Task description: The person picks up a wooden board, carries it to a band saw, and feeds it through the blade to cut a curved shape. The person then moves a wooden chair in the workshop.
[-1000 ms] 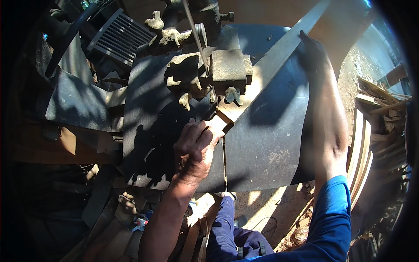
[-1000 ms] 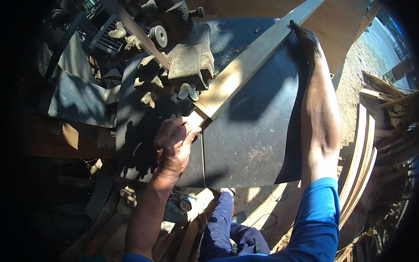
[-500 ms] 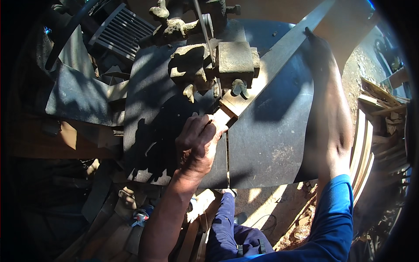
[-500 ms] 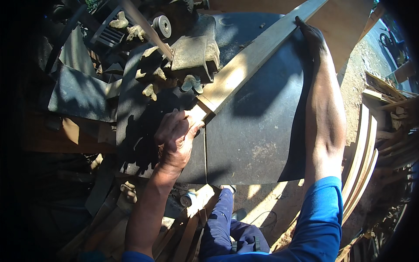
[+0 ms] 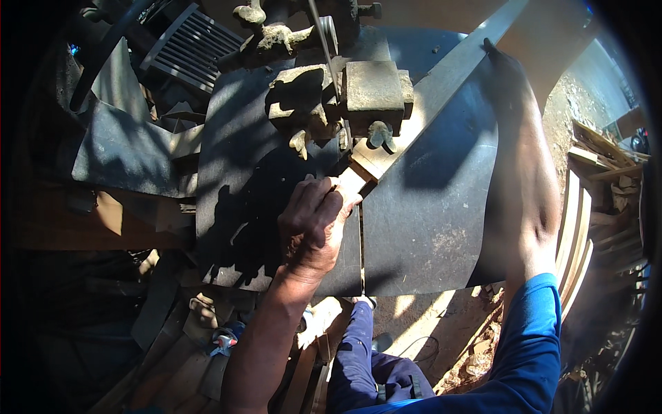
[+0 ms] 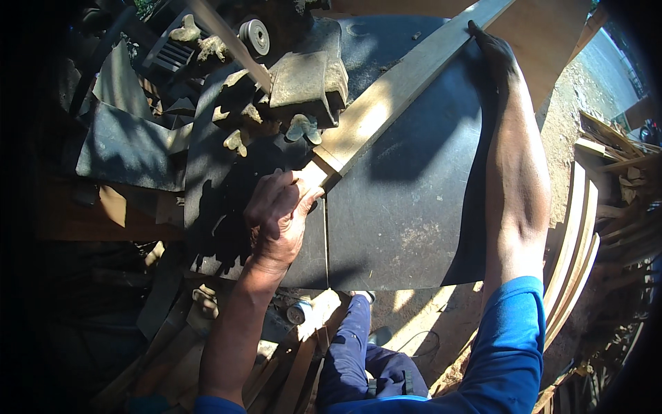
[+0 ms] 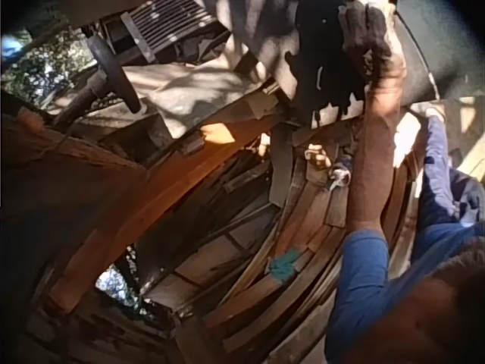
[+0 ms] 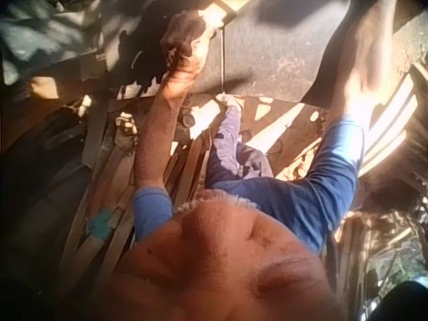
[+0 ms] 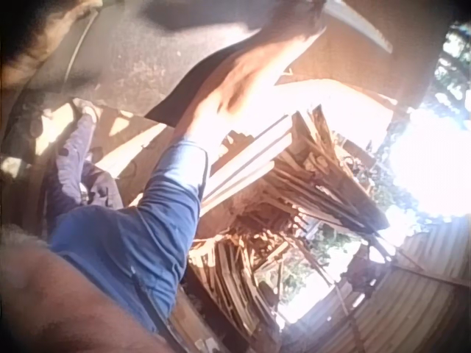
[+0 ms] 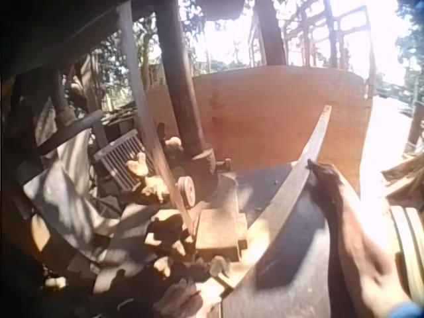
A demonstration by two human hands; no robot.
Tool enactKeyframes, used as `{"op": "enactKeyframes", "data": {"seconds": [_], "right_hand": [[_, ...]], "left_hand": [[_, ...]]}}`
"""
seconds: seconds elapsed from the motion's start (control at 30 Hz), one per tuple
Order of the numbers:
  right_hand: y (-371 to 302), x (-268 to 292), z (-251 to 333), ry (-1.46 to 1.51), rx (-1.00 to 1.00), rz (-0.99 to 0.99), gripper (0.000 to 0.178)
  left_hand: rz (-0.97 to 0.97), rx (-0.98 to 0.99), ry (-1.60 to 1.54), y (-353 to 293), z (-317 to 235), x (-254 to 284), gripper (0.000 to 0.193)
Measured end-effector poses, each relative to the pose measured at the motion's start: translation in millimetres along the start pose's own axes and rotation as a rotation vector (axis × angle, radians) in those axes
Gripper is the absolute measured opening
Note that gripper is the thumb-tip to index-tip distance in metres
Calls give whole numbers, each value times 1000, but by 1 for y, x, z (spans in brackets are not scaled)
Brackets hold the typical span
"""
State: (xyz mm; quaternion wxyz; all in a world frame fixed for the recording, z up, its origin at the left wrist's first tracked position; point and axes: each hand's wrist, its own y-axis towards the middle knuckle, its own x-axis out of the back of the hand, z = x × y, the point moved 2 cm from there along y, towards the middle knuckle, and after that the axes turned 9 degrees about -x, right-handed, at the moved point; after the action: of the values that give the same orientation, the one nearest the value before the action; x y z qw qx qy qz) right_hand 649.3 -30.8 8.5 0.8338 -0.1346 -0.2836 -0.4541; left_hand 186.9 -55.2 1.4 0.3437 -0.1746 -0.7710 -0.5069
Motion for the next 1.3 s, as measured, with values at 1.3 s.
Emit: {"op": "enactKeyframes", "data": {"seconds": [1.3], "right_hand": [[-3,7,-11,62,296,-9,40]], "left_hand": [[15,21,-65,-4,7,-6,12]]}}
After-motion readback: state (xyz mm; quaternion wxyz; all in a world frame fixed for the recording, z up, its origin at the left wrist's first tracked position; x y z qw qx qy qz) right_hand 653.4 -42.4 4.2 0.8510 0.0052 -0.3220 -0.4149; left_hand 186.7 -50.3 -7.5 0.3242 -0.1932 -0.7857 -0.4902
